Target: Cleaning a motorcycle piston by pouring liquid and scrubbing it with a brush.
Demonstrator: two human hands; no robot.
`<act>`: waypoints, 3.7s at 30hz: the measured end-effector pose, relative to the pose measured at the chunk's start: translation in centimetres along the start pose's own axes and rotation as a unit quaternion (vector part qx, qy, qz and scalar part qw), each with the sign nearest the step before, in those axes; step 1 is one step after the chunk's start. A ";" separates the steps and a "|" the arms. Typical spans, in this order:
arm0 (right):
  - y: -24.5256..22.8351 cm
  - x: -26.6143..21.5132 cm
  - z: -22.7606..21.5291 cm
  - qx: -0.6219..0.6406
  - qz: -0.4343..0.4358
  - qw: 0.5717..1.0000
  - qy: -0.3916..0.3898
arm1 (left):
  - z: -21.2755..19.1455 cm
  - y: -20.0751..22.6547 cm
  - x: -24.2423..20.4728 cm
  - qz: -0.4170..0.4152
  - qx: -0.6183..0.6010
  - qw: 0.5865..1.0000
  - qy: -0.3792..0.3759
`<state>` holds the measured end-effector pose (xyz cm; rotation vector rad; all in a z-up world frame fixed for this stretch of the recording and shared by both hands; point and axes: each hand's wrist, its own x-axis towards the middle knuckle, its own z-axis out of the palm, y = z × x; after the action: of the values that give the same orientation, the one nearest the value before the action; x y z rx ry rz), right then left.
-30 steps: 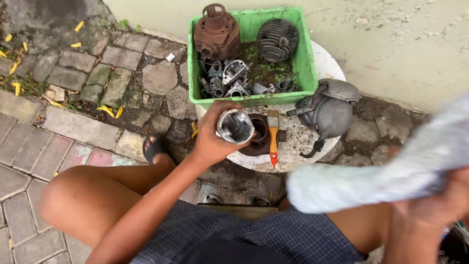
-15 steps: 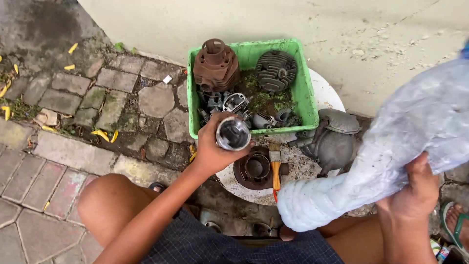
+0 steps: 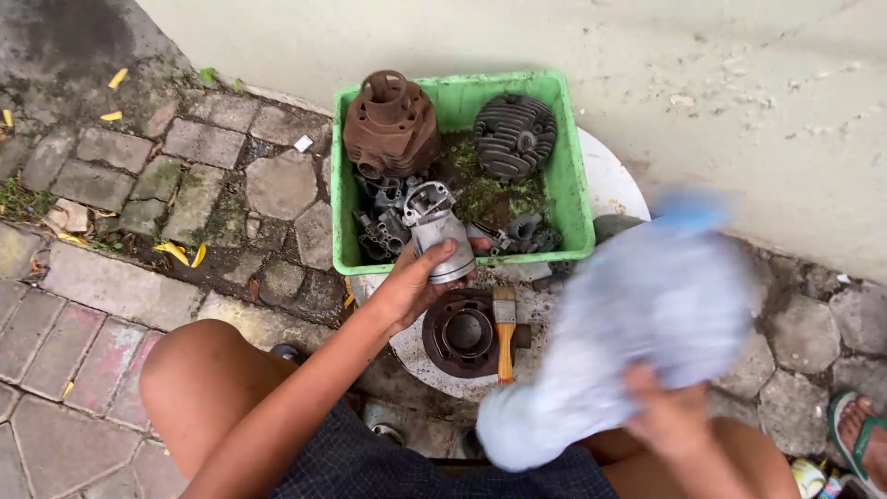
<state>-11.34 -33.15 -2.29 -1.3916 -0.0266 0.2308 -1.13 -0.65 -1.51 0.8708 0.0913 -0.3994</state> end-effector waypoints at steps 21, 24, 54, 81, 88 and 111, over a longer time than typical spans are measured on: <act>4.1 -2.9 0.5 -0.072 0.100 0.992 -0.033 | 1.1 -1.7 1.6 -0.004 -0.019 0.996 0.090; 2.8 -2.7 -1.7 -0.083 0.077 0.993 -0.015 | 0.7 -2.5 2.1 -0.091 -0.059 0.975 0.193; 1.8 0.3 3.7 0.044 0.136 0.958 -0.249 | 1.2 -2.5 3.0 -0.079 -0.137 0.985 0.071; 3.2 -0.8 0.3 0.184 0.002 0.980 -0.076 | 0.6 -2.2 0.8 -0.077 -0.151 0.982 0.077; 1.0 -1.7 0.2 0.016 0.083 0.994 -0.065 | 0.0 -2.7 -0.7 -0.069 -0.138 0.985 0.076; 1.9 -1.1 5.5 -0.139 0.196 0.966 -0.095 | 0.5 -4.1 -1.0 0.146 -0.080 0.986 -0.003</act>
<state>-13.58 -27.69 -3.05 -1.6423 0.0616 0.7131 -3.65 -3.07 -3.91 0.7102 -0.0094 -0.1186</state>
